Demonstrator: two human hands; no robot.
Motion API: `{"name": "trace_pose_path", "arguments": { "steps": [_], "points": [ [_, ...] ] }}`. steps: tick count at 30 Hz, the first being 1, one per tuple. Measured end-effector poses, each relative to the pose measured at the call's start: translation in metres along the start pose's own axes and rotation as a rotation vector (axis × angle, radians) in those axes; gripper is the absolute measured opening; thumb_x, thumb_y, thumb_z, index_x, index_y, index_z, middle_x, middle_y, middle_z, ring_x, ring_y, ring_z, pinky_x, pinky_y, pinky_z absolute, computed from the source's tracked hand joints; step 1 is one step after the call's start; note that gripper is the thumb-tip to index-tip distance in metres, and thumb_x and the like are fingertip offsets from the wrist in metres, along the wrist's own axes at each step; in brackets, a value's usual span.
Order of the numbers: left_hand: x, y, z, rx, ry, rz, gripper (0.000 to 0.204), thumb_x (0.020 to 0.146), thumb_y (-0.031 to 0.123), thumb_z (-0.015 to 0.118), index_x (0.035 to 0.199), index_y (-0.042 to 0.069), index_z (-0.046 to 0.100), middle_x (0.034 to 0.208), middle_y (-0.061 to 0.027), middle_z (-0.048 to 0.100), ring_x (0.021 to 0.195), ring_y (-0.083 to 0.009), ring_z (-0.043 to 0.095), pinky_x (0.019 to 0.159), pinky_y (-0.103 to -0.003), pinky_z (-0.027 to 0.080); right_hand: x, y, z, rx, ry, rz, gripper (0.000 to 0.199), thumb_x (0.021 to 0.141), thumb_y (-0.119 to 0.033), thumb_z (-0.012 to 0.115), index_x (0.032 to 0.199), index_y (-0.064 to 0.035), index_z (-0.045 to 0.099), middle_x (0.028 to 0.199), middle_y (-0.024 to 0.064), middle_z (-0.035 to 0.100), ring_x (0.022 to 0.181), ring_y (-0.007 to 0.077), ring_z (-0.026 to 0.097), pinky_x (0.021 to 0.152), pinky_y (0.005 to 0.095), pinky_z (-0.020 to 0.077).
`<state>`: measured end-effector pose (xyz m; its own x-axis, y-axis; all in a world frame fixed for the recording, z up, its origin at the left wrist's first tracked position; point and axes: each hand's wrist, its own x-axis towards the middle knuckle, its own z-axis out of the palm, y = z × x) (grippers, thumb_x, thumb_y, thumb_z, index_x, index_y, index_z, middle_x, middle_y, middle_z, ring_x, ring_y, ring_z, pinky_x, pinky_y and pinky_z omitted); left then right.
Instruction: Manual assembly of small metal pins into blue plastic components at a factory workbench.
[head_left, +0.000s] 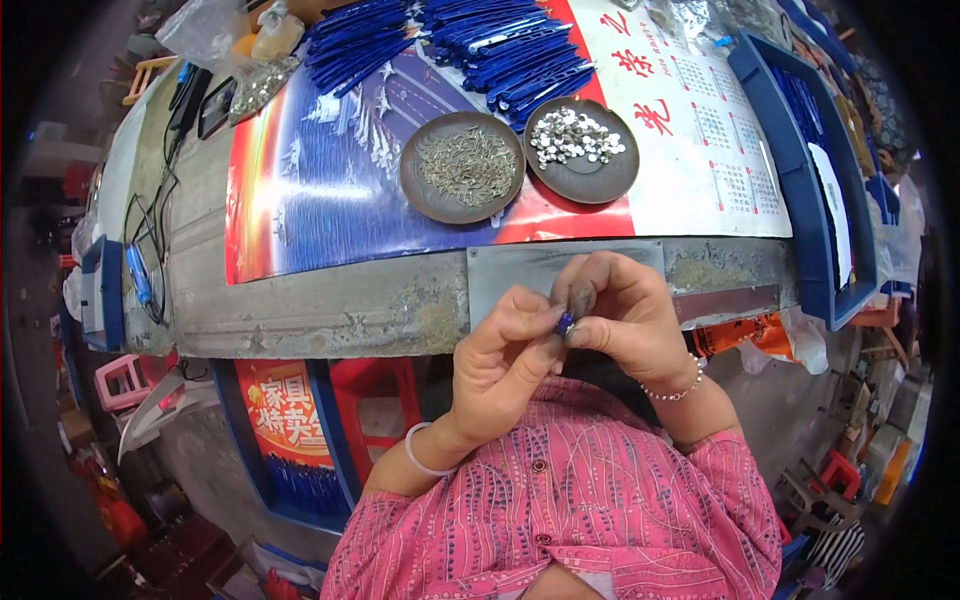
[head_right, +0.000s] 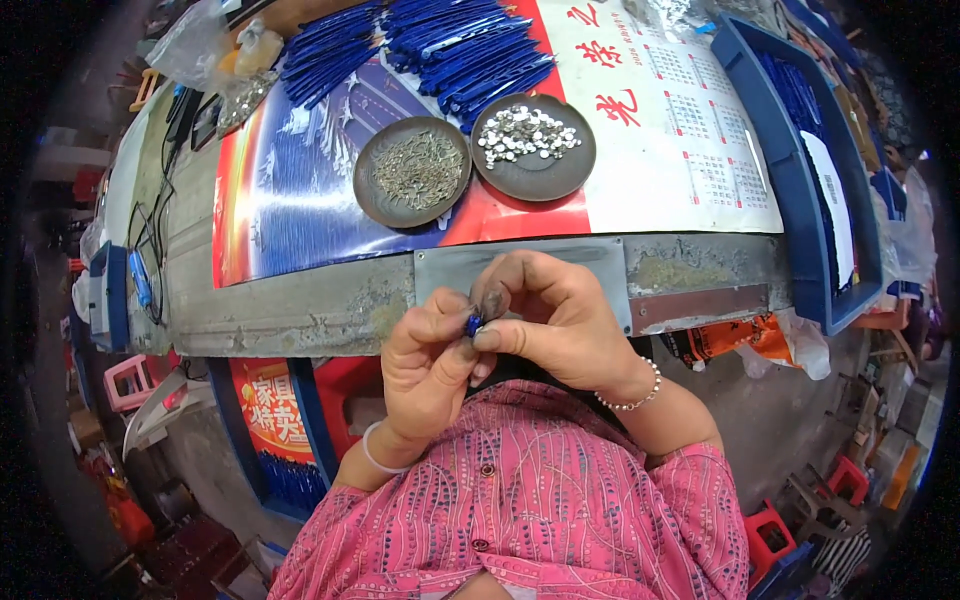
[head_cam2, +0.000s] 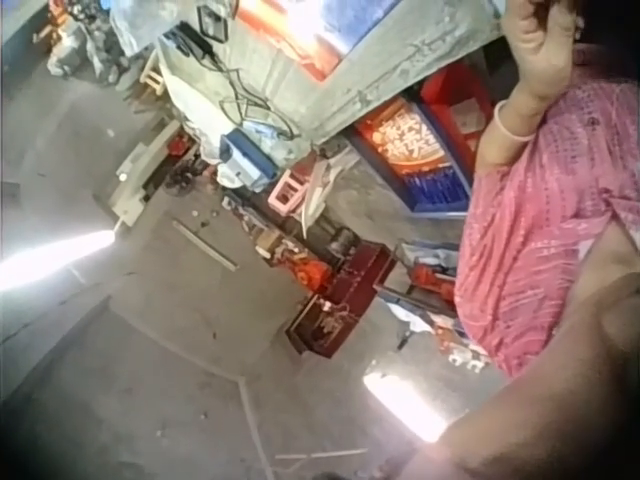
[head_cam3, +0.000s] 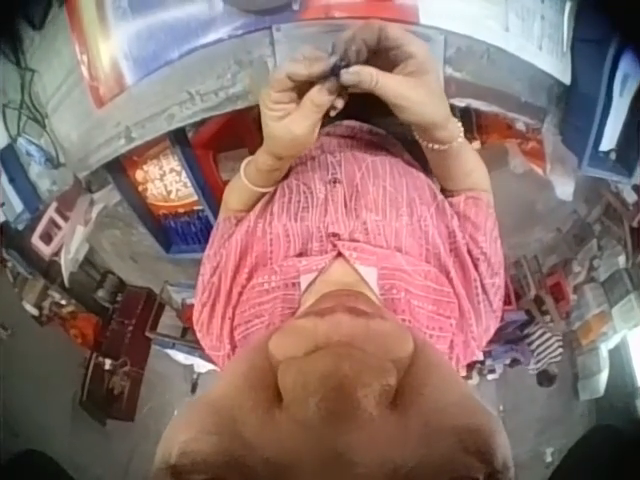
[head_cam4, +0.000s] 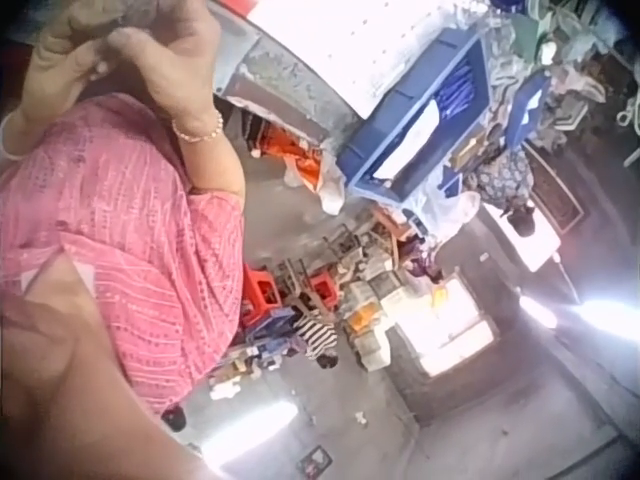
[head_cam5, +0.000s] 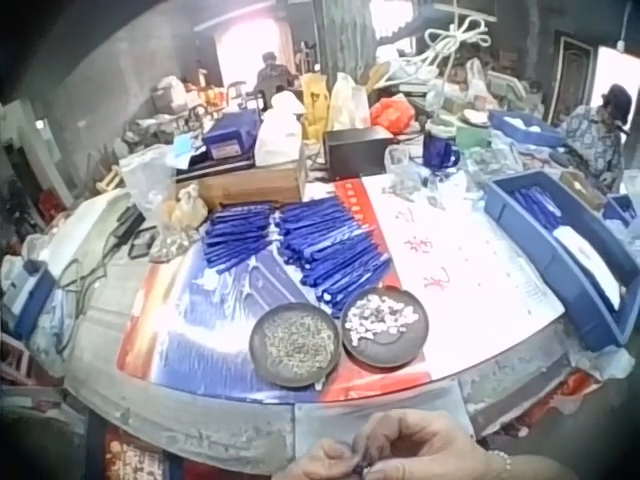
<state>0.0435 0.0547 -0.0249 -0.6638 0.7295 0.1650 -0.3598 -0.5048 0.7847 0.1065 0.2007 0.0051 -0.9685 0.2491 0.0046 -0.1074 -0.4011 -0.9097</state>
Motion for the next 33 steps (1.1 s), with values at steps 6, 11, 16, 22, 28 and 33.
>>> {"name": "trace_pose_path", "arguments": {
  "steps": [6, 11, 16, 22, 28, 33],
  "points": [
    [0.0, -0.005, 0.014, 0.273, 0.103, 0.152, 0.02, 0.091, -0.002, 0.052, 0.11, 0.006, 0.049, 0.103, -0.0106, 0.046, 0.07, -0.0113, 0.049, 0.056, -0.021, 0.043, -0.006, 0.009, 0.013, -0.498, 0.195, -0.388, 0.017, 0.081, -0.004, 0.068, 0.089, 0.0025, 0.055, 0.092, 0.0149, 0.061, 0.084, 0.0199, 0.061, 0.072, 0.0288, 0.0501],
    [0.003, -0.005, 0.017, 0.476, 0.124, 0.294, 0.02, 0.092, 0.002, 0.052, 0.111, 0.006, 0.048, 0.102, -0.0116, 0.045, 0.07, -0.0094, 0.048, 0.054, -0.019, 0.043, -0.008, 0.004, 0.014, -0.732, 0.236, -0.555, 0.015, 0.082, -0.007, 0.068, 0.091, 0.0002, 0.059, 0.087, 0.0155, 0.065, 0.075, 0.022, 0.065, 0.064, 0.0282, 0.0514],
    [0.0, -0.004, 0.021, 0.366, 0.14, 0.249, 0.023, 0.089, -0.004, 0.054, 0.112, 0.002, 0.056, 0.103, -0.0096, 0.048, 0.076, -0.0104, 0.05, 0.063, -0.021, 0.045, -0.005, -0.002, 0.009, -0.948, 0.177, -0.609, 0.013, 0.081, -0.009, 0.068, 0.086, -0.001, 0.058, 0.082, 0.0146, 0.064, 0.069, 0.0256, 0.063, 0.059, 0.0303, 0.0504],
    [0.001, -0.003, 0.022, 0.495, 0.109, 0.247, 0.024, 0.087, -0.007, 0.056, 0.109, 0.001, 0.059, 0.103, -0.0102, 0.05, 0.085, -0.0133, 0.05, 0.07, -0.02, 0.042, -0.004, 0.01, 0.007, -0.986, 0.186, -0.625, 0.02, 0.081, -0.016, 0.067, 0.075, -0.0016, 0.054, 0.069, 0.0135, 0.055, 0.057, 0.0295, 0.053, 0.05, 0.0376, 0.0419],
    [0.001, 0.0, 0.017, 0.392, 0.138, 0.11, 0.022, 0.089, -0.005, 0.053, 0.11, 0.002, 0.055, 0.108, -0.007, 0.048, 0.069, -0.0082, 0.048, 0.056, -0.021, 0.039, 0.007, 0.005, 0.005, -1.037, 0.02, -0.54, 0.02, 0.089, -0.016, 0.053, 0.078, 0.0007, 0.053, 0.065, 0.0122, 0.048, 0.054, 0.0257, 0.049, 0.048, 0.0349, 0.0375],
    [0.001, 0.001, 0.019, -0.06, 0.12, -0.049, 0.022, 0.091, -0.005, 0.051, 0.112, -0.002, 0.052, 0.099, -0.003, 0.046, 0.071, -0.0057, 0.047, 0.059, -0.019, 0.039, 0.016, -0.018, 0.003, -0.711, 0.489, -0.498, 0.036, 0.081, 0.0, 0.058, 0.113, -0.0023, 0.043, 0.093, 0.007, 0.051, 0.069, 0.0117, 0.047, 0.058, 0.0254, 0.0393]
  ]
}}
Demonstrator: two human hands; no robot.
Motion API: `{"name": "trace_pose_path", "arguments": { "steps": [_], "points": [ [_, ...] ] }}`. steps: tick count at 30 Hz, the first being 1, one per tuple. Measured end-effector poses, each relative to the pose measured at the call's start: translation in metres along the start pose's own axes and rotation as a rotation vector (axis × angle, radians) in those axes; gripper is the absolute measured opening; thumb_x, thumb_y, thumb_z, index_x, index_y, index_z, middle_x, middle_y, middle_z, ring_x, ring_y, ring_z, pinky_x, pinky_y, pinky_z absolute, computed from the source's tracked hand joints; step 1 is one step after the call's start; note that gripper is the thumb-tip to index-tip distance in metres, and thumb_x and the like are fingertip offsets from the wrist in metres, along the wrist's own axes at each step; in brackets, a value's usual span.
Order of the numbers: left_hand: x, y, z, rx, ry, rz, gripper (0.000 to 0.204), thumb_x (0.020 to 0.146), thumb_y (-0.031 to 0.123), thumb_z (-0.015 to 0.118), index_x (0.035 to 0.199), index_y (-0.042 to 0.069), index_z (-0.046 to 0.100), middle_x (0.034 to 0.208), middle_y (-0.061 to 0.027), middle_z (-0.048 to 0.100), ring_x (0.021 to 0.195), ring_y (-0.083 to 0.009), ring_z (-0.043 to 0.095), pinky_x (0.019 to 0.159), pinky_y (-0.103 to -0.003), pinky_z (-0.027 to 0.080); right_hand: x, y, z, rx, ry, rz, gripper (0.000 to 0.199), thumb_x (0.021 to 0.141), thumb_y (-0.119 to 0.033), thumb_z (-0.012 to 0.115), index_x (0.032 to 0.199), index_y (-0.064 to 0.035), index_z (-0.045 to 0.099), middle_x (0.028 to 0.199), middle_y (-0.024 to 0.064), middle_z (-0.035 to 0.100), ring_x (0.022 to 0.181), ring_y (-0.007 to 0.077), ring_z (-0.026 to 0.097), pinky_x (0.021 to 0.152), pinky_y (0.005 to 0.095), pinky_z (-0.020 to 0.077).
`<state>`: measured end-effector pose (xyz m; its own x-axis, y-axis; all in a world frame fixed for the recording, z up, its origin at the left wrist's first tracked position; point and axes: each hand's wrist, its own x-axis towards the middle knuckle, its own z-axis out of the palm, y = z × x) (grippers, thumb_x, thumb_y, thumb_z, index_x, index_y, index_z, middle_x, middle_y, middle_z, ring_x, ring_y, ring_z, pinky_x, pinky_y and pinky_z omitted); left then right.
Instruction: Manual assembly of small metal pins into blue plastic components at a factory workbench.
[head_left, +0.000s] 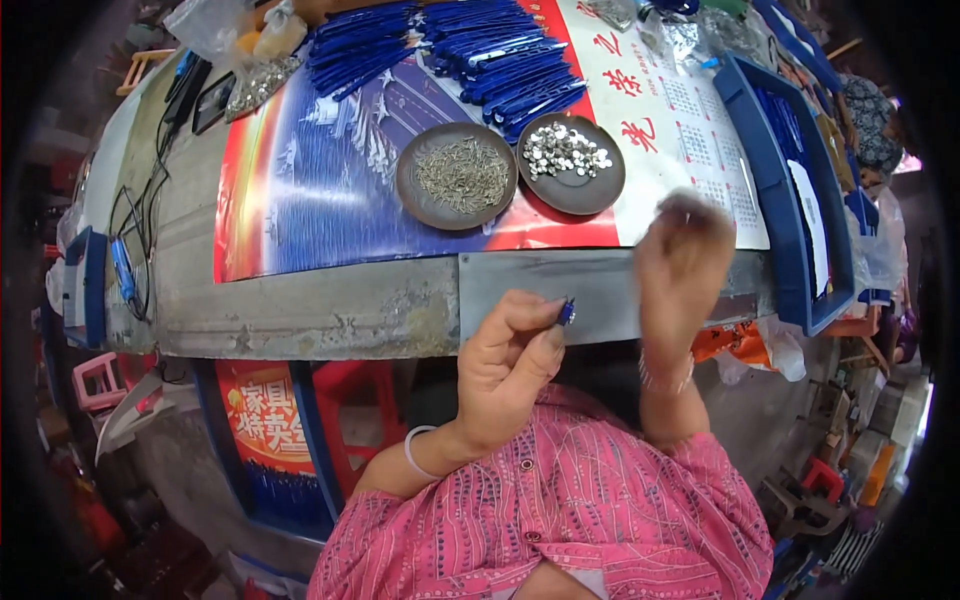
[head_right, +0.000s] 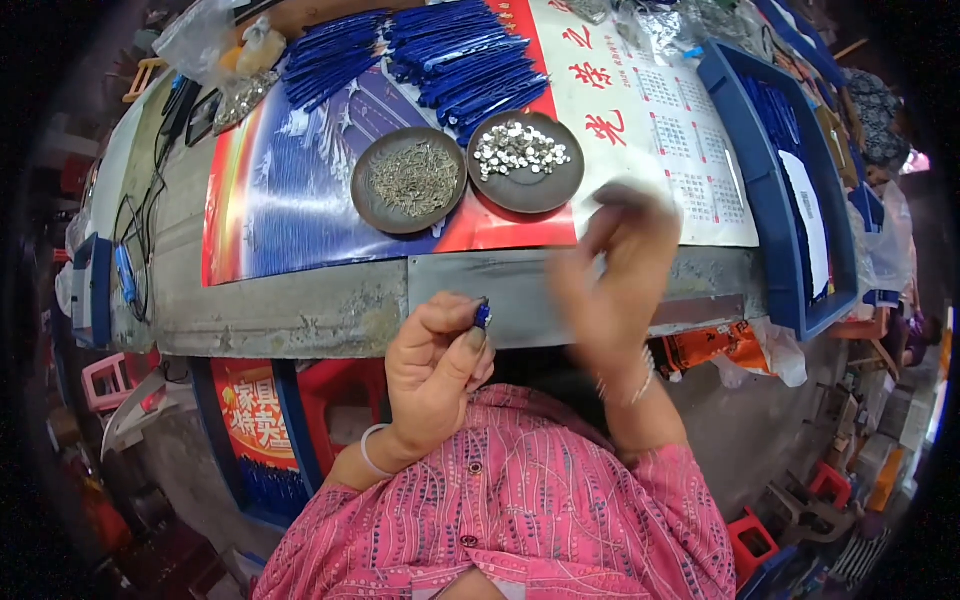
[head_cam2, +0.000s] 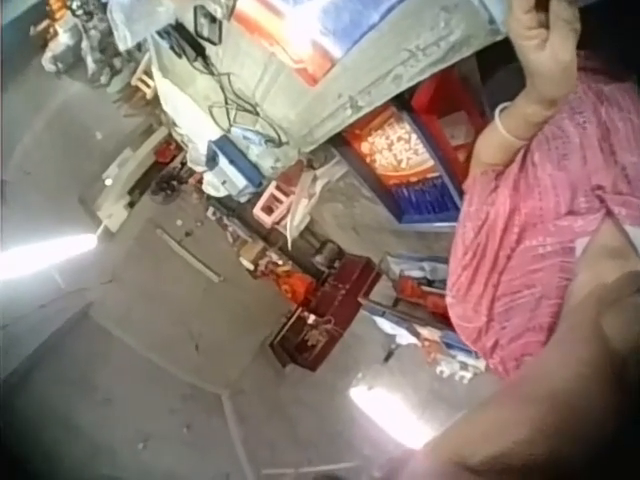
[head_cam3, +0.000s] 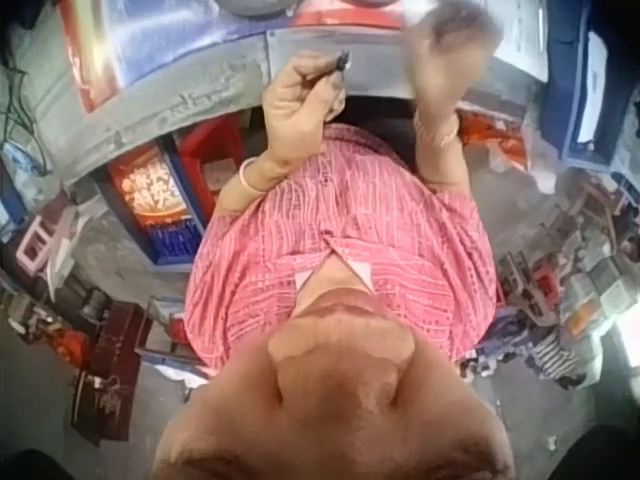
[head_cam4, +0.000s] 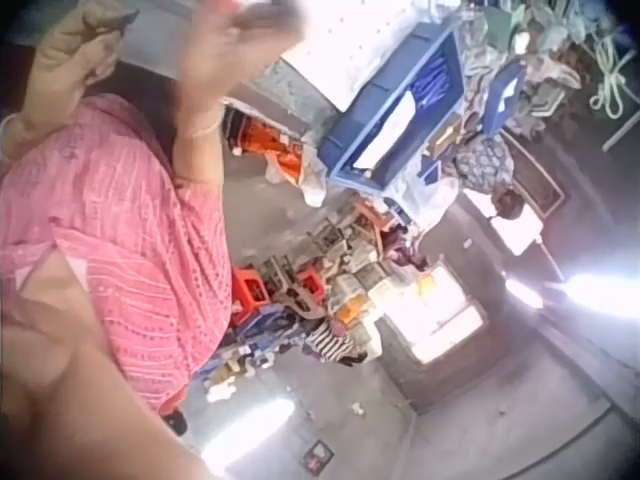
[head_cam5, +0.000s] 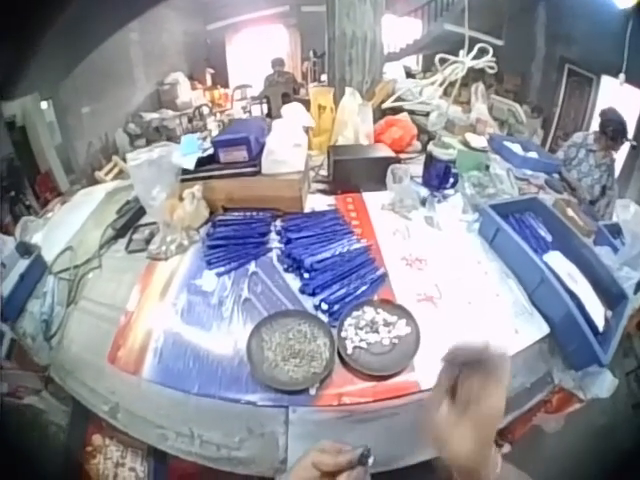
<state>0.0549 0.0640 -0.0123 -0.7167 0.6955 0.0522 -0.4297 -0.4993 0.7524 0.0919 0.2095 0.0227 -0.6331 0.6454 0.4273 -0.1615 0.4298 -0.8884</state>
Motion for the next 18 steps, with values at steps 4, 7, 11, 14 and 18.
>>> {"name": "trace_pose_path", "arguments": {
  "steps": [4, 7, 11, 14, 18],
  "points": [
    [0.001, 0.0, -0.001, -0.151, -0.021, -0.087, 0.021, 0.091, -0.006, 0.049, 0.112, 0.0, 0.048, 0.098, -0.0048, 0.048, 0.069, -0.0062, 0.048, 0.058, -0.018, 0.04, 0.007, 0.0, 0.007, -0.07, -0.044, -0.061, 0.061, 0.068, 0.001, 0.07, 0.119, -0.0014, 0.037, 0.099, 0.0079, 0.047, 0.067, 0.0095, 0.045, 0.057, 0.0239, 0.0375],
    [-0.005, -0.001, -0.002, -0.02, 0.054, -0.074, 0.02, 0.091, -0.007, 0.047, 0.109, 0.001, 0.048, 0.101, -0.0076, 0.05, 0.066, -0.0069, 0.047, 0.056, -0.02, 0.04, -0.001, 0.004, 0.005, -0.148, -0.037, -0.076, 0.064, 0.064, -0.005, 0.073, 0.118, 0.0024, 0.038, 0.088, 0.0052, 0.047, 0.066, 0.011, 0.044, 0.058, 0.0247, 0.037],
    [-0.005, 0.0, -0.001, -0.052, 0.117, -0.112, 0.018, 0.088, -0.007, 0.05, 0.104, 0.002, 0.047, 0.104, -0.011, 0.05, 0.077, -0.0122, 0.051, 0.066, -0.023, 0.044, -0.014, 0.023, 0.003, 0.047, 0.058, 0.284, 0.065, 0.061, -0.02, 0.079, 0.112, 0.0034, 0.046, 0.085, 0.0056, 0.047, 0.071, 0.0133, 0.045, 0.059, 0.0278, 0.037],
    [-0.001, -0.004, 0.003, 0.17, 0.204, 0.001, 0.018, 0.087, -0.005, 0.051, 0.1, 0.005, 0.044, 0.104, -0.0117, 0.05, 0.073, -0.0133, 0.052, 0.061, -0.024, 0.044, -0.033, 0.017, 0.002, 0.003, -0.097, -0.154, 0.073, 0.065, -0.021, 0.081, 0.122, -0.0004, 0.04, 0.095, 0.0074, 0.05, 0.076, 0.0159, 0.047, 0.062, 0.0299, 0.0398],
    [0.003, -0.002, 0.011, 0.153, 0.201, 0.0, 0.018, 0.087, 0.0, 0.052, 0.1, 0.01, 0.045, 0.101, -0.0105, 0.052, 0.07, -0.0133, 0.051, 0.057, -0.02, 0.041, -0.03, 0.011, 0.0, -0.13, 0.044, 0.141, 0.073, 0.068, -0.029, 0.08, 0.123, -0.0041, 0.04, 0.108, 0.0127, 0.049, 0.083, 0.0197, 0.051, 0.065, 0.0312, 0.0423]
  ]
}}
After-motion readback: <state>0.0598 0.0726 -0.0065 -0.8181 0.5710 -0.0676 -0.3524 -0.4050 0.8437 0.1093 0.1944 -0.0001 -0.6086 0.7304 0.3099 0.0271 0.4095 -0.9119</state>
